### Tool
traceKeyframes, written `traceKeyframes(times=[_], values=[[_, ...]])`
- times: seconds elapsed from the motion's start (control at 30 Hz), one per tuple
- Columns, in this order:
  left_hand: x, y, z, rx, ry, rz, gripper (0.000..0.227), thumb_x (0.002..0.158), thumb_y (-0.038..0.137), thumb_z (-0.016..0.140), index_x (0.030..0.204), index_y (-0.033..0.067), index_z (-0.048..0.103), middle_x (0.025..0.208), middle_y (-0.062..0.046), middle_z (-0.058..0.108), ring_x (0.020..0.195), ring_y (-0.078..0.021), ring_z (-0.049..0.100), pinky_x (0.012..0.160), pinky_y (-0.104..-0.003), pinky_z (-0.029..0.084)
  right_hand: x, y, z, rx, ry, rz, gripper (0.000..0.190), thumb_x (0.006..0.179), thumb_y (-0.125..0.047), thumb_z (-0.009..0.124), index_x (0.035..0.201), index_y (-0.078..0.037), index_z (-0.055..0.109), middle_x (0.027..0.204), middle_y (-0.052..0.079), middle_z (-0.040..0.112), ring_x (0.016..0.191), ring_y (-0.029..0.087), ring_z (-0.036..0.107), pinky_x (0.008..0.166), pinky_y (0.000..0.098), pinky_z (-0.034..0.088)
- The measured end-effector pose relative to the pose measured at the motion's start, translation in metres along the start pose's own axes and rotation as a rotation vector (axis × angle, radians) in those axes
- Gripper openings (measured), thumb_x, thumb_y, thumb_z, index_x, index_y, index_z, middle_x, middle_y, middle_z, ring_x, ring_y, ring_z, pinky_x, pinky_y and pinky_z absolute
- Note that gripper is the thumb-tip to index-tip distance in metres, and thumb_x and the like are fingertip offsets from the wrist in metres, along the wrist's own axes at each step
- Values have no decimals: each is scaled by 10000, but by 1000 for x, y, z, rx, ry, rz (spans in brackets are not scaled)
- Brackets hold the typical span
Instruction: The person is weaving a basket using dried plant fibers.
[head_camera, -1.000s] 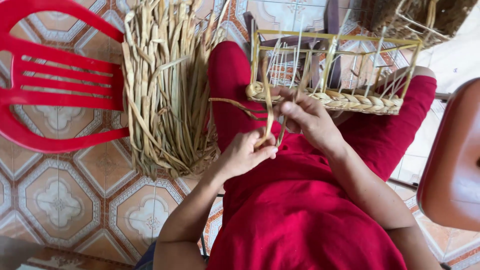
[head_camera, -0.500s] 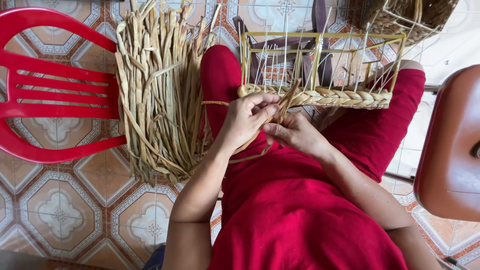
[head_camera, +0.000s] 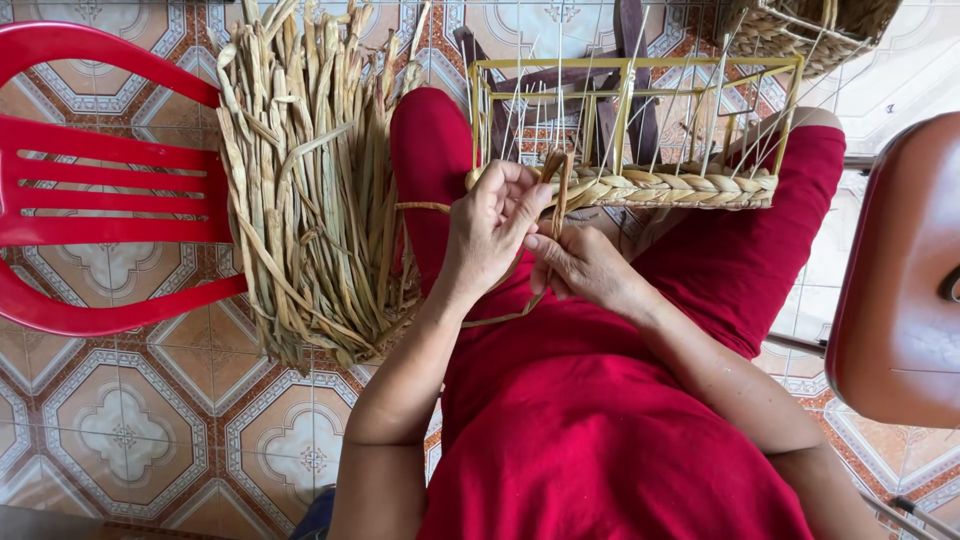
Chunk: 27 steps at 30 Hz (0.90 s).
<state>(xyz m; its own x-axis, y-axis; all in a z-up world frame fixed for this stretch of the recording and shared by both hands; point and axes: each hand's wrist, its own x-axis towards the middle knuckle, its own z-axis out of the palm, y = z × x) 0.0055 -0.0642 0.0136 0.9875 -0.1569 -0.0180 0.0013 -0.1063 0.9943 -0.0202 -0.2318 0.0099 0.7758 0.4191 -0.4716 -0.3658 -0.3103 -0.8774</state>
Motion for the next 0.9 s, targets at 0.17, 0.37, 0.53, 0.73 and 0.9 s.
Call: traceKeyframes(times=[0.17,0.37,0.53,0.73,0.9], values=[[2,2,6,177,-3,152,324,925,232,784,1054,22,574,876,-60,725,681,-84,717,548,-213,597,7,25,-1,-69,16,21,405,1066,-338,472,959,5,660,690,58,745,468,98,594,444,262,489],[3,-12,11,285,21,166,176,960,129,739,1034,55,597,861,-42,744,683,-88,732,573,-237,607,3,15,-8,-356,74,-165,335,1031,-288,588,1023,38,662,706,105,724,566,121,655,548,270,525],[0,-7,2,162,-6,109,115,966,77,725,1018,44,627,826,-50,733,688,-90,709,592,-235,574,-7,2,-29,72,333,-211,392,957,-127,687,1306,41,628,960,15,722,698,49,634,600,217,546],[-3,5,7,115,-180,99,116,985,95,714,1025,50,615,862,-33,734,748,-98,727,656,-247,599,-9,-1,-45,433,394,-254,345,966,-66,708,1306,-13,676,858,-30,687,604,5,531,520,169,450],[1,23,10,258,-51,488,232,1010,153,705,1174,38,589,1044,-101,708,934,-233,727,821,-327,585,-1,13,-43,460,374,-299,103,1017,-80,715,1096,-20,686,867,-16,679,667,9,562,573,161,461]])
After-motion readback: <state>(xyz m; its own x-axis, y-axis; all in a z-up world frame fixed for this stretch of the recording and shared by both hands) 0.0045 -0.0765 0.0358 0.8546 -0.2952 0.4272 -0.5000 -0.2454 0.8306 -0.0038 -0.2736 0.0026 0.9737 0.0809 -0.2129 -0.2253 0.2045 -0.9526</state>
